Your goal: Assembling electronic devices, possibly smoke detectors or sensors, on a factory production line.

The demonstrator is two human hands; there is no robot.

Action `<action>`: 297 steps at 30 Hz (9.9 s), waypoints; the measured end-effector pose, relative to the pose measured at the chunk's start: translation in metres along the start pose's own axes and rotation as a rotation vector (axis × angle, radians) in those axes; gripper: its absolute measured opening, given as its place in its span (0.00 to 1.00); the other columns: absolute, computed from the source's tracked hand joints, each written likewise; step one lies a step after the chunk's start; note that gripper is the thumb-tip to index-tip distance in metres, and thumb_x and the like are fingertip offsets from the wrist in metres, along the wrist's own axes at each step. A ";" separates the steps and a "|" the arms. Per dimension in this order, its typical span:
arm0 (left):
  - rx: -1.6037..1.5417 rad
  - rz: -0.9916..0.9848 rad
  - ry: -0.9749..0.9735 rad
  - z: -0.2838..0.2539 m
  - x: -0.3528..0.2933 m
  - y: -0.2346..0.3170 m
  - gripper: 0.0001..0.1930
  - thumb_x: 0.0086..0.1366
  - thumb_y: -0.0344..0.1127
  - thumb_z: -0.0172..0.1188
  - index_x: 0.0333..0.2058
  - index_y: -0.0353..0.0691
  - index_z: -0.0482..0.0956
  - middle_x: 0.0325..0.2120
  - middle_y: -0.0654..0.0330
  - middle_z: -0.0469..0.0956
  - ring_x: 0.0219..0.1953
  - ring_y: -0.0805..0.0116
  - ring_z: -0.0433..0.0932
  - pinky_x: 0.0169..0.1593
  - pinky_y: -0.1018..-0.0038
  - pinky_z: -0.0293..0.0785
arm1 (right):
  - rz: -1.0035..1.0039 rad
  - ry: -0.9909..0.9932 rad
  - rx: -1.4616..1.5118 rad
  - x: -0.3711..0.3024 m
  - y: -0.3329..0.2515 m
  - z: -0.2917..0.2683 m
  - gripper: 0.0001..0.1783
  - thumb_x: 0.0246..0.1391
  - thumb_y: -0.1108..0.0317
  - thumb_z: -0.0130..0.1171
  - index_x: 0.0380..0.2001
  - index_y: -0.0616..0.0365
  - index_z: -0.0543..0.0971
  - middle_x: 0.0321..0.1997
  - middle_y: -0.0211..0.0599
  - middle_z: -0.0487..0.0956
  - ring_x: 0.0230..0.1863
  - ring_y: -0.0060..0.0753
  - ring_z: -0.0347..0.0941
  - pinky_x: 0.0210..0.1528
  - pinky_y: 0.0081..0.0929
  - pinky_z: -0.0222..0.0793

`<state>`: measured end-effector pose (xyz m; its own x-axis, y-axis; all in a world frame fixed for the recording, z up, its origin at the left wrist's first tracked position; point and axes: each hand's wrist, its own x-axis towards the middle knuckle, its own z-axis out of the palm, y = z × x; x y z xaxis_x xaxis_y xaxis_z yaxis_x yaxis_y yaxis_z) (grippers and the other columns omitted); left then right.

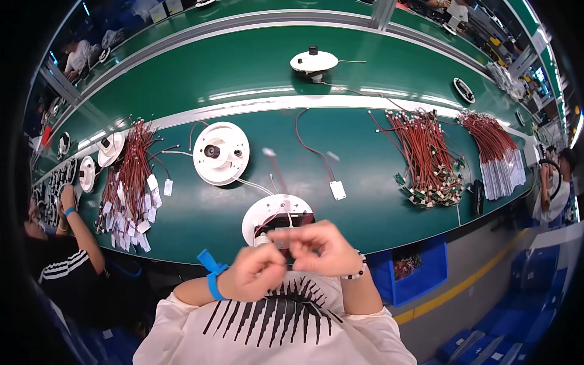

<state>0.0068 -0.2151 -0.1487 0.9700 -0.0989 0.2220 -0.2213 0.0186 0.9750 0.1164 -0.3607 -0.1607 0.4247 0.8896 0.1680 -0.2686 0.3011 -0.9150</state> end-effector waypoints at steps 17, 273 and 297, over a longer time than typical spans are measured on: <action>0.321 0.033 0.052 -0.054 0.008 0.007 0.08 0.53 0.26 0.46 0.30 0.32 0.73 0.34 0.54 0.75 0.38 0.59 0.74 0.41 0.71 0.70 | -0.508 0.089 0.344 -0.017 -0.030 -0.016 0.12 0.55 0.59 0.45 0.29 0.57 0.70 0.21 0.25 0.59 0.15 0.19 0.53 0.18 0.17 0.52; 0.459 -0.316 0.509 -0.132 -0.018 -0.017 0.06 0.54 0.26 0.53 0.30 0.30 0.76 0.23 0.61 0.73 0.25 0.78 0.70 0.27 0.83 0.67 | 0.414 -0.078 -0.137 0.045 0.037 -0.099 0.13 0.48 0.66 0.53 0.29 0.68 0.77 0.30 0.35 0.73 0.31 0.24 0.66 0.34 0.19 0.62; 0.362 0.128 0.138 -0.042 0.053 -0.078 0.17 0.59 0.34 0.43 0.45 0.32 0.66 0.38 0.49 0.70 0.36 0.55 0.70 0.39 0.69 0.65 | 0.098 0.405 -0.139 0.025 0.055 -0.074 0.10 0.52 0.69 0.46 0.31 0.65 0.72 0.28 0.31 0.73 0.30 0.17 0.67 0.32 0.14 0.62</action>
<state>0.0795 -0.1795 -0.2129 0.9312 0.0166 0.3642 -0.3385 -0.3318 0.8805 0.1760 -0.3477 -0.2337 0.7152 0.6968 -0.0538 -0.2170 0.1482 -0.9649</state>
